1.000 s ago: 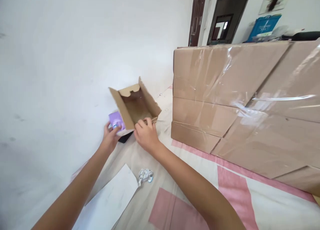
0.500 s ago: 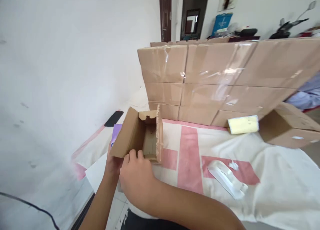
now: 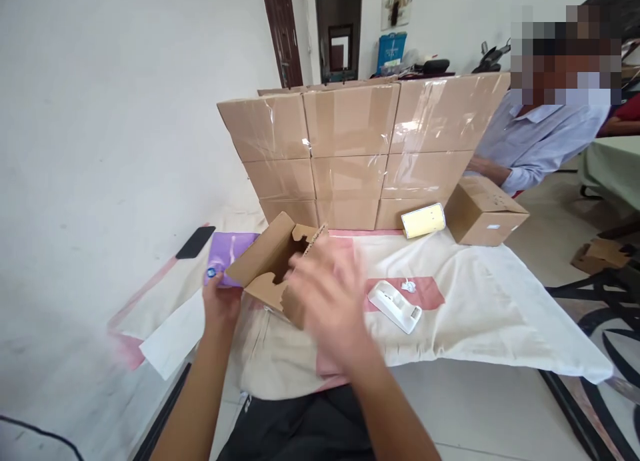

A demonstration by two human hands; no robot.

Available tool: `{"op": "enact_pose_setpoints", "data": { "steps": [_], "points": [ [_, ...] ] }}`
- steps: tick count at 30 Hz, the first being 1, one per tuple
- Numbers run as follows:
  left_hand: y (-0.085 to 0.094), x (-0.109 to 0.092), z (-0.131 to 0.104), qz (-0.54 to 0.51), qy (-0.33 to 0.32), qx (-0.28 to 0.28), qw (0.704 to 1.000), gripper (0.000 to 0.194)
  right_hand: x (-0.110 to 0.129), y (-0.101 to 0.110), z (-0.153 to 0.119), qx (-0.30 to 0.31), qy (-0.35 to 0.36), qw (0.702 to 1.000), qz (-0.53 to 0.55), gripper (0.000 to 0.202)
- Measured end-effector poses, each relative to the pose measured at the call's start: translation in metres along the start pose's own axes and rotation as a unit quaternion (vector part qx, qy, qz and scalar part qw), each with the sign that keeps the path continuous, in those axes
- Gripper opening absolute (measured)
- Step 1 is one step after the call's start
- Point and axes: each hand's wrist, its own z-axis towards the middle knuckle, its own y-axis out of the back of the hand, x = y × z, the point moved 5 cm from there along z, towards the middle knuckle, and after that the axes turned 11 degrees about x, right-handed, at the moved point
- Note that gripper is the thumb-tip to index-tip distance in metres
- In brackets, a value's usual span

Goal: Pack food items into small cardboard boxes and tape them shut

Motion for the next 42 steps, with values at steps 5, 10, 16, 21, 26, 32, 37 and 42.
{"op": "enact_pose_setpoints", "data": {
  "steps": [5,10,16,21,26,32,37,42],
  "points": [
    [0.001,-0.053,0.005,-0.005,-0.091,-0.006,0.996,0.037,-0.102,-0.017,0.032,0.210,-0.055,0.963,-0.157,0.053],
    [-0.005,-0.083,0.005,0.016,-0.113,0.008,0.993,0.036,-0.100,-0.037,0.019,0.237,-0.038,0.965,-0.102,0.019],
    [-0.018,-0.106,-0.010,0.020,-0.141,0.048,0.989,0.033,-0.042,-0.029,-0.018,0.215,-0.076,0.966,-0.124,0.016],
    [-0.034,-0.100,-0.007,0.027,-0.083,0.042,0.995,0.037,-0.016,-0.021,-0.021,0.207,-0.140,0.966,-0.060,0.017],
    [-0.071,-0.079,0.016,0.133,0.006,0.174,0.976,0.050,-0.008,-0.022,-0.019,0.221,-0.112,0.969,-0.013,0.018],
    [-0.119,-0.047,0.018,0.256,0.131,0.374,0.882,0.045,-0.011,-0.023,-0.029,0.236,-0.057,0.969,0.041,0.020],
    [-0.141,-0.034,0.012,0.324,0.158,0.472,0.805,0.039,-0.016,-0.020,-0.036,0.220,-0.051,0.973,0.053,0.019],
    [-0.151,-0.025,0.018,0.399,0.162,0.541,0.722,0.040,-0.017,-0.023,-0.037,0.214,-0.048,0.975,0.037,0.020]
  ]
}}
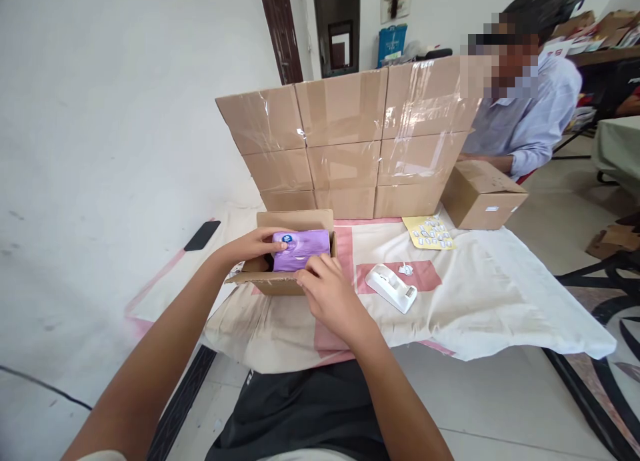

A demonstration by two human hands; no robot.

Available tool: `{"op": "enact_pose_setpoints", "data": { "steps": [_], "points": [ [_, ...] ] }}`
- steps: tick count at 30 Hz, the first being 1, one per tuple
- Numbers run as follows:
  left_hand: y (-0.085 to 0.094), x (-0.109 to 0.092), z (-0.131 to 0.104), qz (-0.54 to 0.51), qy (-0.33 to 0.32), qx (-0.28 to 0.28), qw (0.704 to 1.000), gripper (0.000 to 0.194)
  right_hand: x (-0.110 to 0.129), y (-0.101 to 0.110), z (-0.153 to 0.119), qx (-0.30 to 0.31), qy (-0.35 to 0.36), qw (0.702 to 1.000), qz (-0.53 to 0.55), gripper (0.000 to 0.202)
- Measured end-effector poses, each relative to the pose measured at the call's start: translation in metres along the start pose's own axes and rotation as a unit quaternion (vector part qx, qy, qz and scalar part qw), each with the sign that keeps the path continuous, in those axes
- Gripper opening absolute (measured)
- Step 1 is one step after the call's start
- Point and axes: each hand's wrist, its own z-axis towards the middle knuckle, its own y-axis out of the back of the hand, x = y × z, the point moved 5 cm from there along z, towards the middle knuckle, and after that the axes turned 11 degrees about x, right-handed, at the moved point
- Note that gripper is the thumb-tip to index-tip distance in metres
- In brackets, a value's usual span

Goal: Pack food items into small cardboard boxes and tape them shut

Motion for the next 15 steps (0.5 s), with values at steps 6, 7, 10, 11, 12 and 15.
{"op": "enact_pose_setpoints", "data": {
  "steps": [6,7,10,11,12,15],
  "points": [
    [-0.008,0.026,0.014,0.163,0.059,0.031,0.984,0.017,-0.004,-0.007,-0.001,0.003,0.005,1.000,0.005,0.024],
    [-0.010,0.030,0.015,0.188,0.063,0.023,0.980,0.014,-0.005,-0.008,-0.001,0.001,0.005,1.000,0.008,0.023],
    [-0.017,0.032,0.013,0.252,0.057,-0.016,0.966,0.010,-0.005,-0.008,-0.003,-0.008,0.007,1.000,0.009,0.023],
    [-0.018,0.029,0.011,0.270,0.051,-0.029,0.961,0.009,-0.005,-0.008,-0.004,-0.012,0.008,1.000,0.005,0.023],
    [-0.019,0.025,0.008,0.286,0.042,-0.040,0.956,0.008,-0.003,-0.008,-0.004,-0.016,0.011,1.000,0.000,0.024],
    [-0.022,0.006,-0.002,0.314,-0.001,-0.062,0.947,0.010,0.000,-0.005,-0.003,-0.030,0.021,0.999,-0.008,0.027]
  ]
}}
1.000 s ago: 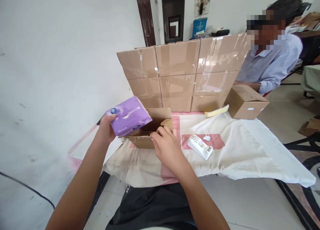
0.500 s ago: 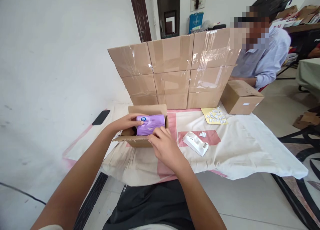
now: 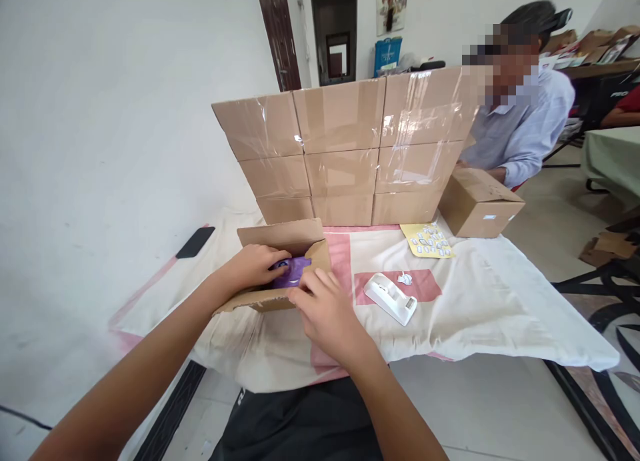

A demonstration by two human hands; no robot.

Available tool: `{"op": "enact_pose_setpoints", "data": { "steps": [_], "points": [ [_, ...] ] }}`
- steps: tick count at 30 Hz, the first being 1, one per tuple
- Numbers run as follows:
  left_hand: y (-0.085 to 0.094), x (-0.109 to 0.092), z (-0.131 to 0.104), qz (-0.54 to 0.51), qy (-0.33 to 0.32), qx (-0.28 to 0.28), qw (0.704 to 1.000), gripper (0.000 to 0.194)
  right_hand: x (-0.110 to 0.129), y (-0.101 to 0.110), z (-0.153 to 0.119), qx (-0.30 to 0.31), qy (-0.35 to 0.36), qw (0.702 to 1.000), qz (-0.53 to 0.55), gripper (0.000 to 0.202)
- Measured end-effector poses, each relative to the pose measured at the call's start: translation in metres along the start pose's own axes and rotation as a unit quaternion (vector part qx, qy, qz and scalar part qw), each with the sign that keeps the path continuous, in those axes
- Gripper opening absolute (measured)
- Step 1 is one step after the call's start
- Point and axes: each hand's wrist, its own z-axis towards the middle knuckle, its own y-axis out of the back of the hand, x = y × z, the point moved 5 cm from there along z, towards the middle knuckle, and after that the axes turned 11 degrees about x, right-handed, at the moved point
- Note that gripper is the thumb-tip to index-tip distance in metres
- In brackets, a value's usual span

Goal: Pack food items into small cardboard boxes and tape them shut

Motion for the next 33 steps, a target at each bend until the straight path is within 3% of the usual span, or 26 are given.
{"op": "enact_pose_setpoints", "data": {
  "steps": [5,9,13,18,21,24,27,30,33],
  "points": [
    [0.027,-0.014,-0.018,-0.033,-0.072,-0.078,0.994,0.019,-0.008,0.011,0.001,-0.022,-0.017,0.999,0.027,0.025],
    [0.041,0.004,-0.038,-0.105,-0.079,-0.182,0.975,0.025,-0.012,0.015,0.002,-0.024,-0.017,0.999,0.041,0.023],
    [0.037,0.032,-0.059,-0.181,-0.066,-0.286,0.939,0.033,-0.004,0.012,0.003,-0.047,0.001,0.998,0.029,0.025],
    [0.025,0.052,-0.073,-0.239,-0.079,-0.336,0.907,0.036,-0.011,0.016,0.002,-0.105,0.033,0.987,0.121,0.026],
    [0.021,0.050,-0.073,-0.253,-0.101,-0.320,0.907,0.037,-0.035,0.021,0.007,-0.066,0.030,0.976,0.206,0.045],
    [0.015,0.039,-0.065,-0.254,-0.128,-0.237,0.929,0.030,-0.058,0.022,0.013,0.030,0.016,0.980,0.197,0.073],
    [0.005,0.027,-0.055,-0.248,-0.143,-0.142,0.948,0.025,-0.068,0.018,0.016,0.099,-0.001,0.977,0.188,0.084],
    [-0.003,0.026,-0.049,-0.239,-0.134,-0.119,0.954,0.025,-0.068,0.010,0.014,0.097,0.001,0.972,0.216,0.092],
    [-0.006,0.032,-0.050,-0.235,-0.115,-0.148,0.954,0.026,-0.070,0.001,0.009,0.029,-0.005,0.972,0.235,0.094]
  ]
}}
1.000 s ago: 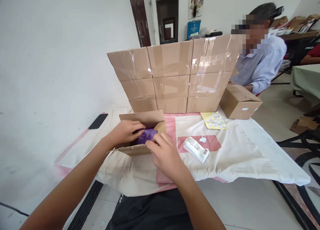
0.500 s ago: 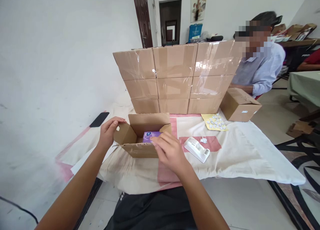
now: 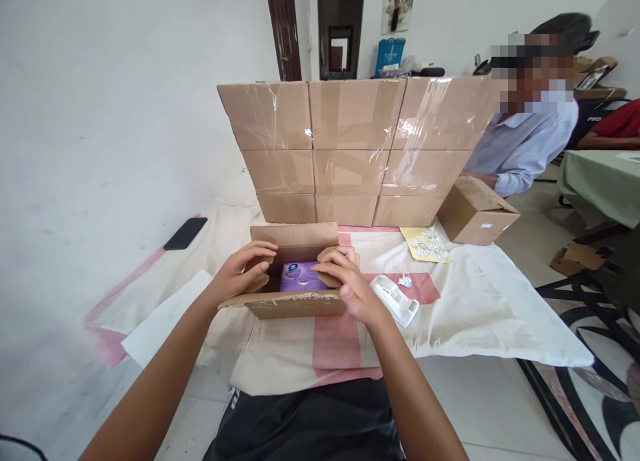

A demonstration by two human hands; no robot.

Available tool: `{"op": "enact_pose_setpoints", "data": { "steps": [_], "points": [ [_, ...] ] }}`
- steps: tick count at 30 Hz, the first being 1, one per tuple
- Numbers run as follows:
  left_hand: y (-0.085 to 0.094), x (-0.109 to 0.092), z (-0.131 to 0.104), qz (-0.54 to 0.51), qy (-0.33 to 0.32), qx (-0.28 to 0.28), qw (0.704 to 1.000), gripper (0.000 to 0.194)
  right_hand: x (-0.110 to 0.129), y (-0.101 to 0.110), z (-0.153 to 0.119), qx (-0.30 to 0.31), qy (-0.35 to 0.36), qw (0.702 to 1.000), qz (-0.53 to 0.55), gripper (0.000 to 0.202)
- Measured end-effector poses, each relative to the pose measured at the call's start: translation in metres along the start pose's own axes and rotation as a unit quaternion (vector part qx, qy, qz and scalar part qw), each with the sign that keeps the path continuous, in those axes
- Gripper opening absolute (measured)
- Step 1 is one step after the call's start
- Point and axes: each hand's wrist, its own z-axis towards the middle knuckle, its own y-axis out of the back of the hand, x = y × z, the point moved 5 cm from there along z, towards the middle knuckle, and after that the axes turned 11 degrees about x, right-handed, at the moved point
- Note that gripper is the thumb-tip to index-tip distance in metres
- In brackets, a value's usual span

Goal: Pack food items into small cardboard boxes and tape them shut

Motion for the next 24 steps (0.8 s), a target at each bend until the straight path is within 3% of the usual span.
{"op": "enact_pose_setpoints", "data": {
  "steps": [5,7,9,11,15,17,20,22,24],
  "points": [
    [0.007,0.008,-0.010,0.066,-0.005,-0.096,0.993,0.026,-0.019,-0.013,-0.008,-0.105,0.017,0.994,0.023,0.093],
    [0.009,0.014,-0.015,0.073,0.007,-0.148,0.986,0.039,-0.024,-0.018,-0.010,-0.129,0.031,0.991,0.036,0.090],
    [0.006,0.024,-0.018,0.015,0.028,-0.173,0.984,0.060,-0.028,-0.022,-0.012,-0.171,0.020,0.985,0.034,0.078],
    [0.000,0.032,-0.020,-0.069,0.038,-0.190,0.979,0.069,-0.031,-0.025,-0.013,-0.218,-0.014,0.975,0.031,0.072],
    [-0.001,0.038,-0.028,-0.153,0.058,-0.251,0.954,0.046,-0.036,-0.032,-0.013,-0.236,-0.066,0.967,0.064,0.080],
    [0.003,0.033,-0.030,-0.135,0.057,-0.222,0.964,0.043,-0.038,-0.034,-0.013,-0.225,-0.087,0.967,0.082,0.080],
    [0.004,0.013,-0.029,0.005,0.063,-0.075,0.995,0.039,-0.038,-0.034,-0.014,-0.225,-0.095,0.963,0.112,0.078],
    [-0.002,-0.003,-0.029,0.140,0.071,0.025,0.987,0.039,-0.038,-0.033,-0.014,-0.230,-0.095,0.961,0.124,0.077],
    [-0.013,-0.018,-0.026,0.259,0.059,0.083,0.960,0.054,-0.040,-0.033,-0.012,-0.235,-0.094,0.959,0.124,0.076]
  ]
}}
